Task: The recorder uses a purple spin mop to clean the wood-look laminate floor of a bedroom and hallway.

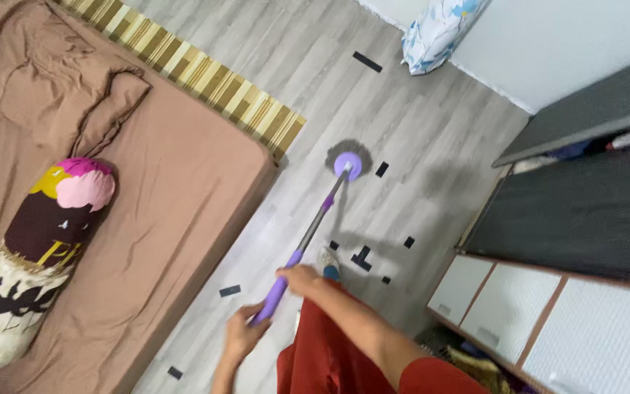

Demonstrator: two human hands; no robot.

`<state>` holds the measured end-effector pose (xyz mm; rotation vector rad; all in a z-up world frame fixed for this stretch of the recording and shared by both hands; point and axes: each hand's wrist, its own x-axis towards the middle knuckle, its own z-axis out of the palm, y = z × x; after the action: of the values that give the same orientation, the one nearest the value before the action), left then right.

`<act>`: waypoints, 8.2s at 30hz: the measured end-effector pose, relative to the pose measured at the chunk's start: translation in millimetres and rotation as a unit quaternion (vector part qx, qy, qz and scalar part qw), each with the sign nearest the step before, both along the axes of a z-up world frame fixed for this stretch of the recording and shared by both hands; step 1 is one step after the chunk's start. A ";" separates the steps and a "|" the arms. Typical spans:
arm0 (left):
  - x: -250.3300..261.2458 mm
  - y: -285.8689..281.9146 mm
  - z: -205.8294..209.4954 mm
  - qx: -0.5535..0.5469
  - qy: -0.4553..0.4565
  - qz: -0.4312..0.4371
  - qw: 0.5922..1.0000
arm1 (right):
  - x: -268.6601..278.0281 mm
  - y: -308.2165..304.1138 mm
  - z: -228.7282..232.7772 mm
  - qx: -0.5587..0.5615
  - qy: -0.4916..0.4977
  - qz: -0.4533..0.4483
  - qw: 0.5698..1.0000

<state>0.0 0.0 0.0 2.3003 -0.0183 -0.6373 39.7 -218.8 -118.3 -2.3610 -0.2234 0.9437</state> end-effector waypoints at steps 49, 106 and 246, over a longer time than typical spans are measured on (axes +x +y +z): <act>-211.1 -21.1 1.4 -0.041 0.316 -0.534 0.783 | -513.9 115.1 229.6 -0.134 0.109 -0.583 0.794; -263.9 -25.4 -71.6 0.037 0.229 -0.432 0.871 | -416.7 -192.7 27.0 -0.130 -0.062 -0.679 0.720; -320.8 307.2 -9.3 0.227 0.119 -0.571 0.780 | -745.9 358.9 141.0 -0.192 0.072 -0.469 0.859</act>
<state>-320.8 307.2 -9.3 2.4428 -1.3601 -1.6694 -706.2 140.1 22.7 -2.2576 1.1756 0.6741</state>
